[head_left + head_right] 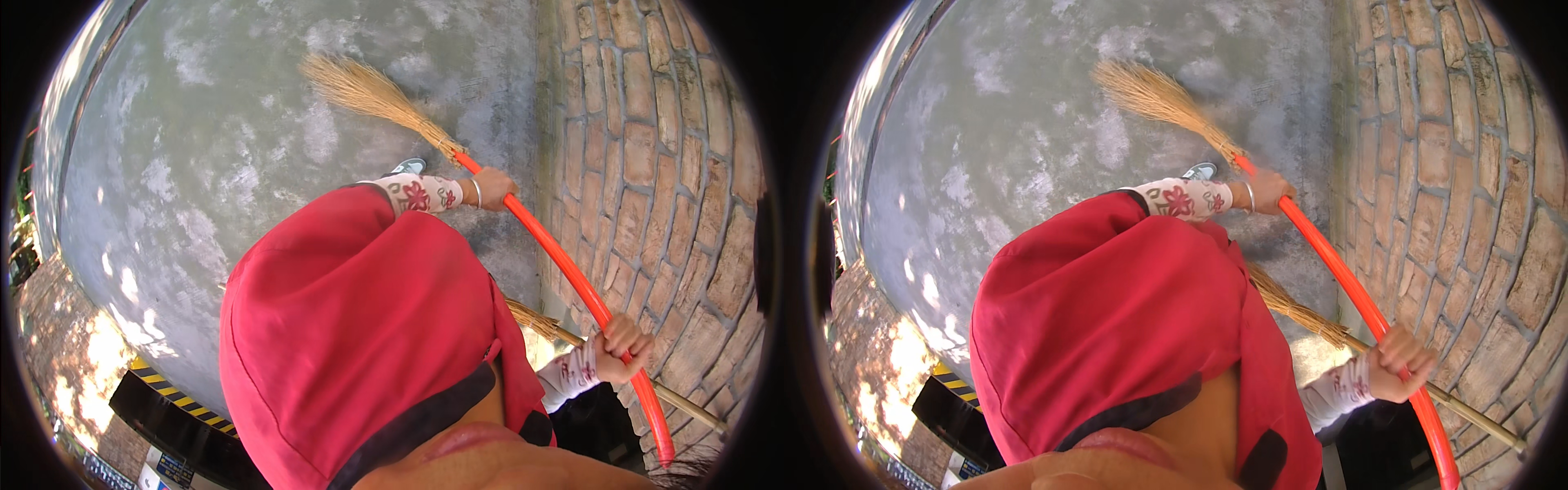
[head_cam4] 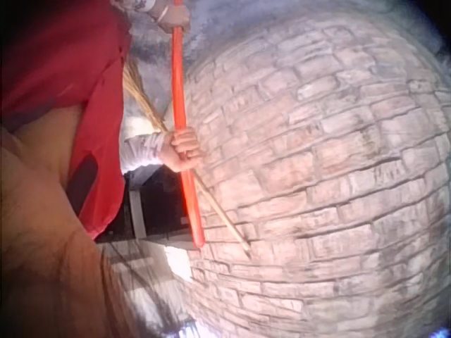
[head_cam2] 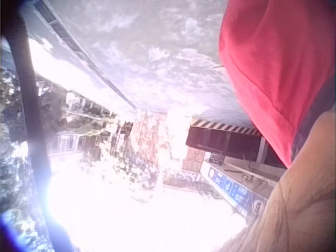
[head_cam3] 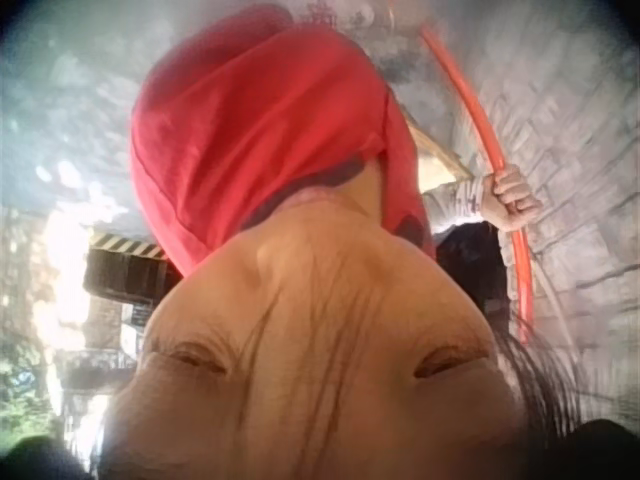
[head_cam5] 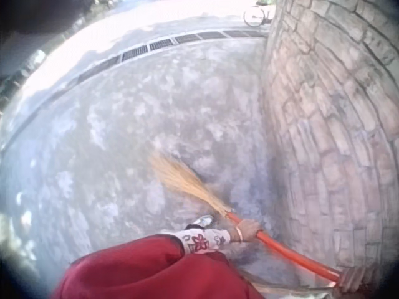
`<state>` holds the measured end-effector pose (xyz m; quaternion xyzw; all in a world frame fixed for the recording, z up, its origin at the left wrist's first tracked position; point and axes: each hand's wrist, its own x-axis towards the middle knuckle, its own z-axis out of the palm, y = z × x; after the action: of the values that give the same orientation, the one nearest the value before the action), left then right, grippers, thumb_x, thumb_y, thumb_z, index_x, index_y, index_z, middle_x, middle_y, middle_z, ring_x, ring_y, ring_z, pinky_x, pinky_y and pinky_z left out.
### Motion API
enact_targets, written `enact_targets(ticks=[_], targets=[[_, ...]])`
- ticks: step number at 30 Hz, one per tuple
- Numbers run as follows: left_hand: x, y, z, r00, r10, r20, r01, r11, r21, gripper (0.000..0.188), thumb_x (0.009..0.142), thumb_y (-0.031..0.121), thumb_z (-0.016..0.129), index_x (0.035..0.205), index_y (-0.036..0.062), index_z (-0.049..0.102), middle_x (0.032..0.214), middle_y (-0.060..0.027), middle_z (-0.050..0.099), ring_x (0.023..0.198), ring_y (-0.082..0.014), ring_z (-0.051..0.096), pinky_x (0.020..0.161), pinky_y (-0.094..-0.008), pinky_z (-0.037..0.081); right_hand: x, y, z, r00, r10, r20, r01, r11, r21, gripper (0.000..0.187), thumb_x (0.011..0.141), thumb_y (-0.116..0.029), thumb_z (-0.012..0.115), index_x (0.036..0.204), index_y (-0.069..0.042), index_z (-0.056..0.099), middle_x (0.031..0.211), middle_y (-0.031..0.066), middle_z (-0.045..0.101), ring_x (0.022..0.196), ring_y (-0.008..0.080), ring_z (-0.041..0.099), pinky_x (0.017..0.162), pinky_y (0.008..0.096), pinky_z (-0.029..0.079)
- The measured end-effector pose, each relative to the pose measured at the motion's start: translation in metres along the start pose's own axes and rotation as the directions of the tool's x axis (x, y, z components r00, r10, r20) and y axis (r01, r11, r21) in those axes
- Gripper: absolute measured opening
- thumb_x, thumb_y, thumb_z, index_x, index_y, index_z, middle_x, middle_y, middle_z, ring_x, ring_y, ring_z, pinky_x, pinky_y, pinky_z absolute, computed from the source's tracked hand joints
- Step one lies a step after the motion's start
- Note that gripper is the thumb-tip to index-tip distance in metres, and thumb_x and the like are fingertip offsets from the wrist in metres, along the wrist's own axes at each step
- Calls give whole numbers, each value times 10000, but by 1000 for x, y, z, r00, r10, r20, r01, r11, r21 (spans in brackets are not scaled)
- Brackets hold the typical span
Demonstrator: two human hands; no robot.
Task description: The person sits on the ground and assembles a straw broom by wrapping wire around the bundle and securing it with pliers. They repeatedly tighten and trim the wire, then attach an orange handle to the finished broom.
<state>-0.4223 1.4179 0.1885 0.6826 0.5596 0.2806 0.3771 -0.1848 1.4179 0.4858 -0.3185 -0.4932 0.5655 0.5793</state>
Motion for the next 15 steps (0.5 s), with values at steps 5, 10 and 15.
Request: enact_targets(ticks=[5,10,15], targets=[[77,20,-27,973,232,16,-231,960,157,182,707,322,740,737,146,705,719,-109,698,706,-359,696,642,-485,536,20,-38,-4,985,-175,3,169,954,248,392,1021,-246,459,654,-182,335,456,-34,286,390,108,242,446,287,263],[122,86,-100,977,180,-117,-141,950,279,151,697,278,732,737,133,723,732,-125,705,732,-357,702,648,-472,539,36,-69,-43,939,-331,90,316,937,149,394,1018,-282,472,670,-169,327,464,-31,308,426,110,323,508,279,316],[57,87,-112,995,9,-95,32,908,419,173,677,273,719,743,113,726,724,-150,698,738,-357,705,655,-471,554,42,-79,-117,966,-259,13,231,882,411,397,983,-325,553,670,-159,373,471,-44,324,415,99,328,470,289,299]])
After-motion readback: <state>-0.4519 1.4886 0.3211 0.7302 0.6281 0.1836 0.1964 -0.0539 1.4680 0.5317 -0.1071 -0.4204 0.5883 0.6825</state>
